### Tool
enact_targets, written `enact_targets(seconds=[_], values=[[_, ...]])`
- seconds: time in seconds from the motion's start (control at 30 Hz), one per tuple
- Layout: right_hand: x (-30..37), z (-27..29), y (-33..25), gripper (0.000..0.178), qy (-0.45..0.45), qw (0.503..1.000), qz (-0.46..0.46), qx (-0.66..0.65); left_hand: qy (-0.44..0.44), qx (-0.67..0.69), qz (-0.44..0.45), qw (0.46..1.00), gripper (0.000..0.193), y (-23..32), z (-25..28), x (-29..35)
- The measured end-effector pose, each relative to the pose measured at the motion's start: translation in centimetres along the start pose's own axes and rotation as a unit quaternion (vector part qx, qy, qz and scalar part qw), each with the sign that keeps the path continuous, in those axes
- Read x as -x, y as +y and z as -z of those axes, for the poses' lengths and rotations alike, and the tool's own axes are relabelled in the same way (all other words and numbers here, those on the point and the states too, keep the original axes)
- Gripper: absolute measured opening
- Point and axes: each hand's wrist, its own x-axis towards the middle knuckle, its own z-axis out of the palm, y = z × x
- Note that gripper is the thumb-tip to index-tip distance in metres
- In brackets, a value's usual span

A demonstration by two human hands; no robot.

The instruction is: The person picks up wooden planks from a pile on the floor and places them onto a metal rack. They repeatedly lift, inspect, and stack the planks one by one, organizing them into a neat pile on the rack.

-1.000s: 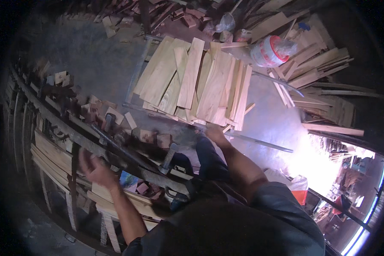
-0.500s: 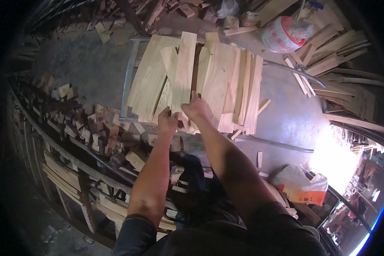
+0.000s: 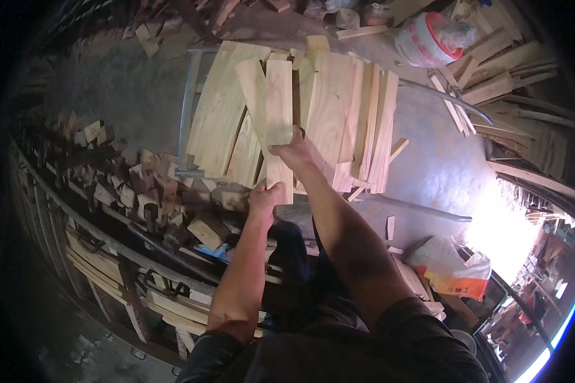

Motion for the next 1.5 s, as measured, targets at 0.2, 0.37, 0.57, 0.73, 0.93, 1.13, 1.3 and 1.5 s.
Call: enact_targets(seconds=[0.2, 0.37, 0.57, 0.73, 0.93, 1.13, 1.3, 1.5], values=[[2.4, -0.7, -1.3, 0.052, -0.106, 0.966, -0.136, -0.192, -0.12, -0.001, -0.005, 0.993, 0.038, 8.9, 1.0, 5.6], [5.1, -2.4, -0.3, 0.049, -0.035, 0.922, -0.155, -0.353, 0.003, -0.322, -0.082, 0.943, 0.051, 12.1, 1.1, 9.8], [11.8, -6.3, -1.1, 0.046, -0.216, 0.908, -0.075, -0.35, 0.055, -0.159, -0.212, 0.963, 0.061, 12.1, 6.5, 18.4], [22.1, -15.3, -11.0, 0.063, -0.367, 0.922, 0.043, -0.111, -0.001, 0.135, -0.248, 0.959, 0.059, 12.2, 16.4, 23.1], [25.8, -21.1, -8.9, 0.072, -0.392, 0.903, 0.123, 0.13, 0.107, 0.259, -0.343, 0.897, 0.052, 13.5, 32.5, 29.5], [25.0, -14.1, -1.3, 0.053, -0.357, 0.904, 0.027, 0.235, 0.202, 0.304, -0.274, 0.89, 0.04, 12.4, 51.9, 27.6], [26.1, -6.6, 2.9, 0.04, -0.306, 0.925, -0.091, 0.205, 0.553, -0.196, -0.134, 0.799, 0.077, 11.6, 55.7, 23.2], [26.2, -1.7, 3.7, 0.038, -0.159, 0.958, -0.16, 0.176, 0.609, -0.359, -0.318, 0.632, 0.053, 10.4, 46.3, 20.5]])
